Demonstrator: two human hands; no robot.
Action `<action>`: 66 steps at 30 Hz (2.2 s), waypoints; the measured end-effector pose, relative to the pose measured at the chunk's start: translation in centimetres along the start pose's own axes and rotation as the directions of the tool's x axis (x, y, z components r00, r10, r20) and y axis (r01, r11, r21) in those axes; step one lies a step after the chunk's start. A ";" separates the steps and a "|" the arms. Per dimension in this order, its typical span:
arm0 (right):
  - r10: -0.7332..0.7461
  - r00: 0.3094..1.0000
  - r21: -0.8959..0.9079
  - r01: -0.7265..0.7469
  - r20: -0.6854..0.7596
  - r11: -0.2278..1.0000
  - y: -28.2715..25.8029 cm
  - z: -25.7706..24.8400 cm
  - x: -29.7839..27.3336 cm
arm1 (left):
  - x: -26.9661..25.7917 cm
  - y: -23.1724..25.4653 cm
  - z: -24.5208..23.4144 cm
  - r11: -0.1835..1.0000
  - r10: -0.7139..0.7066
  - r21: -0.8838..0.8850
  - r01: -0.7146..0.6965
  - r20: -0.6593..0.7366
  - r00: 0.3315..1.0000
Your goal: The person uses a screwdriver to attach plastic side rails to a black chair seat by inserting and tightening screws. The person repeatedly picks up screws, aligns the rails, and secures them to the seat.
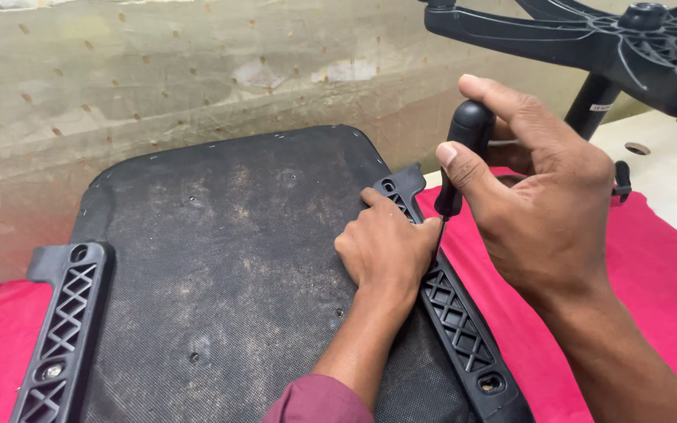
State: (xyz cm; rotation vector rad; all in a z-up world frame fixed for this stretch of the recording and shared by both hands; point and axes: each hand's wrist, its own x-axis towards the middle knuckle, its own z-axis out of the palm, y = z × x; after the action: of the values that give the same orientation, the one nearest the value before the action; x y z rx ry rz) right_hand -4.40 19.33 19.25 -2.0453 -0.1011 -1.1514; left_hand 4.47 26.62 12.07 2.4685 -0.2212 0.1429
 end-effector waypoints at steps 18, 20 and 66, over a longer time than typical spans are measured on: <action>-0.095 0.965 0.226 0.038 0.246 0.973 1.9 -2.4 1.4 | -0.1 0.1 -0.1 0.997 -0.081 -0.008 0.081 0.007 0.997; -0.088 0.950 0.238 0.014 0.300 0.971 2.4 -2.7 1.5 | -0.1 0.2 -0.5 0.993 -0.114 -0.029 0.115 0.037 0.993; -0.487 0.817 0.726 0.128 0.308 0.675 9.9 -3.6 4.5 | -2.6 3.2 -0.2 0.904 -0.425 -0.042 0.426 0.029 0.905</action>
State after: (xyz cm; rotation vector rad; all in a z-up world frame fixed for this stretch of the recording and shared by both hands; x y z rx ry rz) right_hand -0.16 8.72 17.95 -1.5961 -1.0322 -0.6008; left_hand 1.32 24.56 13.72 2.4078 0.3073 -0.0735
